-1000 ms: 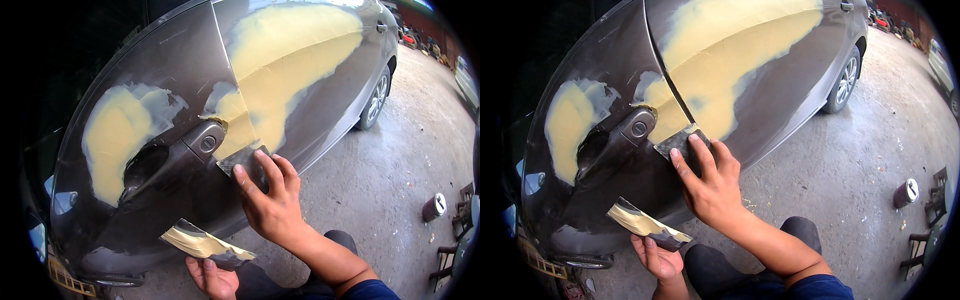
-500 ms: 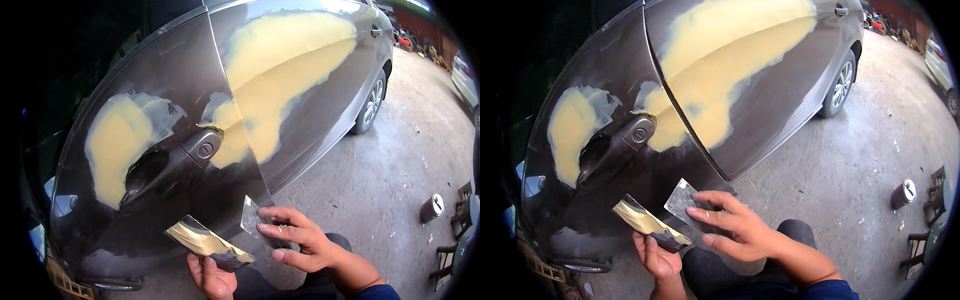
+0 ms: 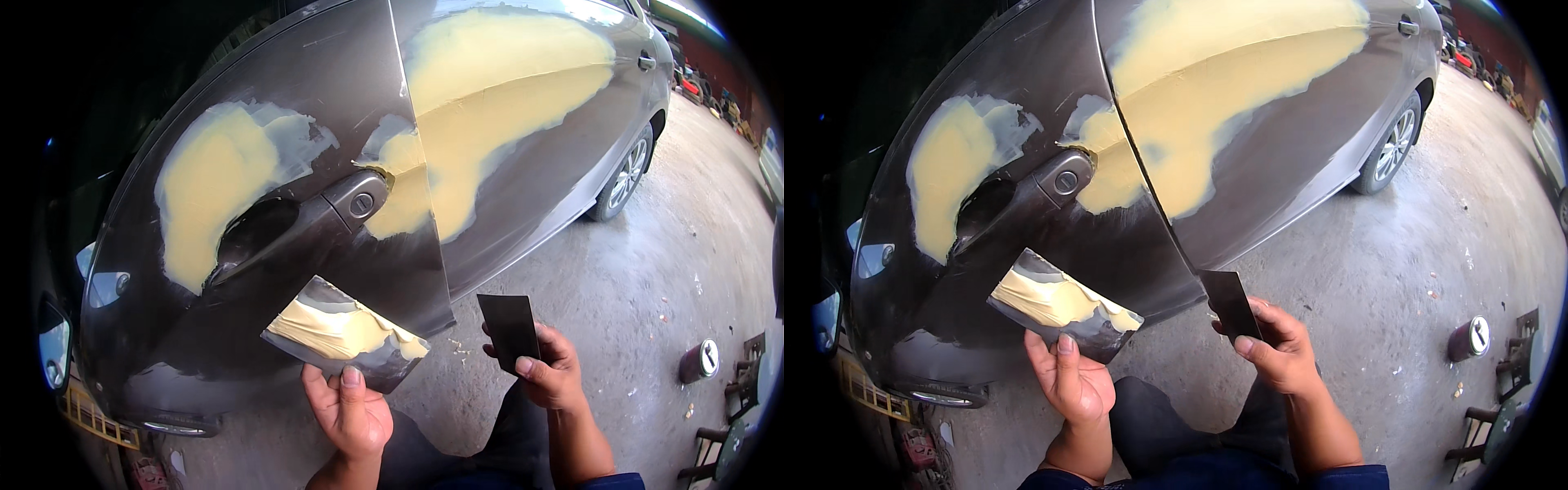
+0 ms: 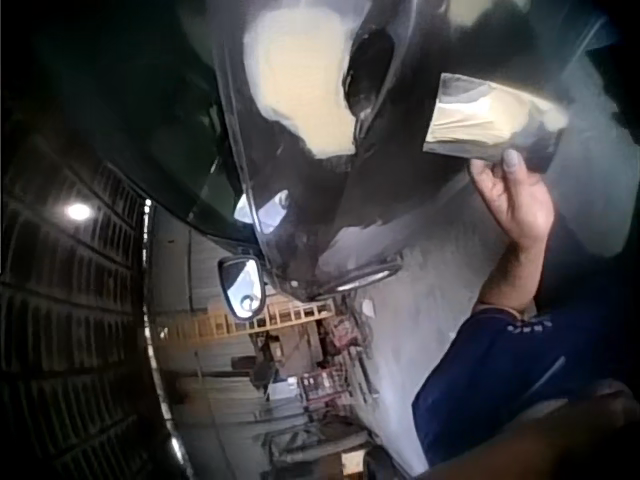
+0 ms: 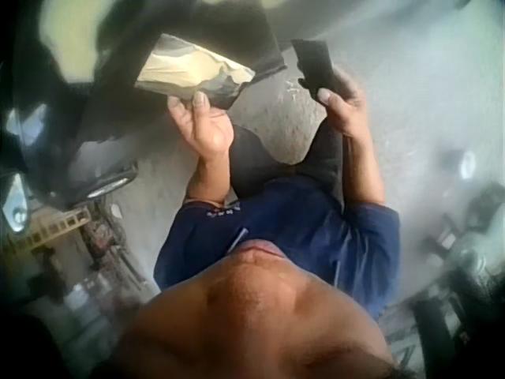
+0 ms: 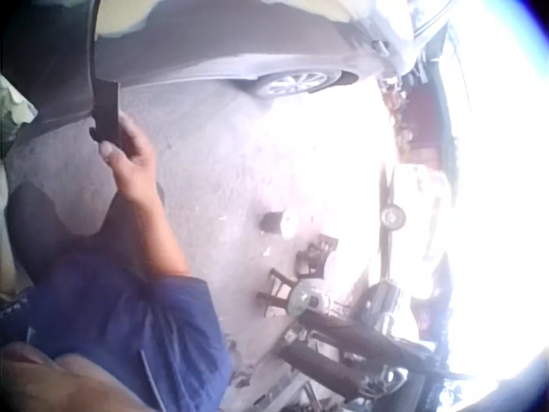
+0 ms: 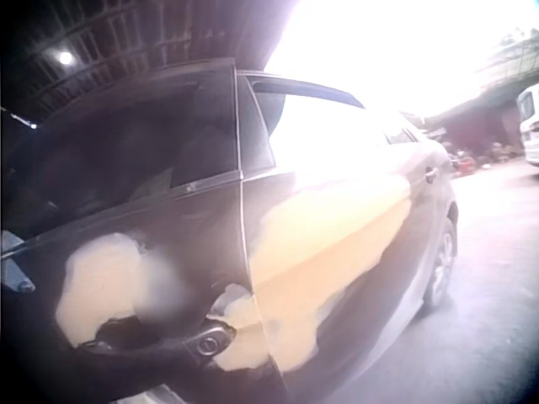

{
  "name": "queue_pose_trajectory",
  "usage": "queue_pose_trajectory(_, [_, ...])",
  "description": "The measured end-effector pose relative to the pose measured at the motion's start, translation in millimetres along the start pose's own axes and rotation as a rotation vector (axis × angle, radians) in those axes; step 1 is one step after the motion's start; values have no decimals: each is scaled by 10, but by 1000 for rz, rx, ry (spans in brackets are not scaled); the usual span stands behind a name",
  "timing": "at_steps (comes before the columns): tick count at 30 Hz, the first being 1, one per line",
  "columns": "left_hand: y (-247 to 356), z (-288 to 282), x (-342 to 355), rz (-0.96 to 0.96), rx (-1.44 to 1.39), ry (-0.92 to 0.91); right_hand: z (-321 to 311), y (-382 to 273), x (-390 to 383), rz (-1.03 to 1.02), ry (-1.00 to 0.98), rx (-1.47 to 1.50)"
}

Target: The person applies a beige body filler to the side of a dark gray car using a metal spreader. They repeatedly scoop the filler from a larger scraper and spread it across the car door and rear quarter panel, smoothing the surface to cover the underlying paint.

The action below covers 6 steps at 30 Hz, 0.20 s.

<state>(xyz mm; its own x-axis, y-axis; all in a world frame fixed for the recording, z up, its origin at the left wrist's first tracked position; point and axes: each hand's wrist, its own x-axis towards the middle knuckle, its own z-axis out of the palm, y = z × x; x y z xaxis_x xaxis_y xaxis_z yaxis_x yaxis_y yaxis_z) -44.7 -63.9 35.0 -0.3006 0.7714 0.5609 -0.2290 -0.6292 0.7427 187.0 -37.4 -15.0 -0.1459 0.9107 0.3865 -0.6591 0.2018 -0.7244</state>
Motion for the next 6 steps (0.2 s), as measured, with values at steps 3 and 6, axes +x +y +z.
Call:
queue_pose_trajectory(3, [27,189,-5,6,-158,61,-132,83,-200,141,-62,158])
queue_pose_trajectory(6, [-72,149,-76,66,-154,-107,-14,265,-241,240,-85,76])
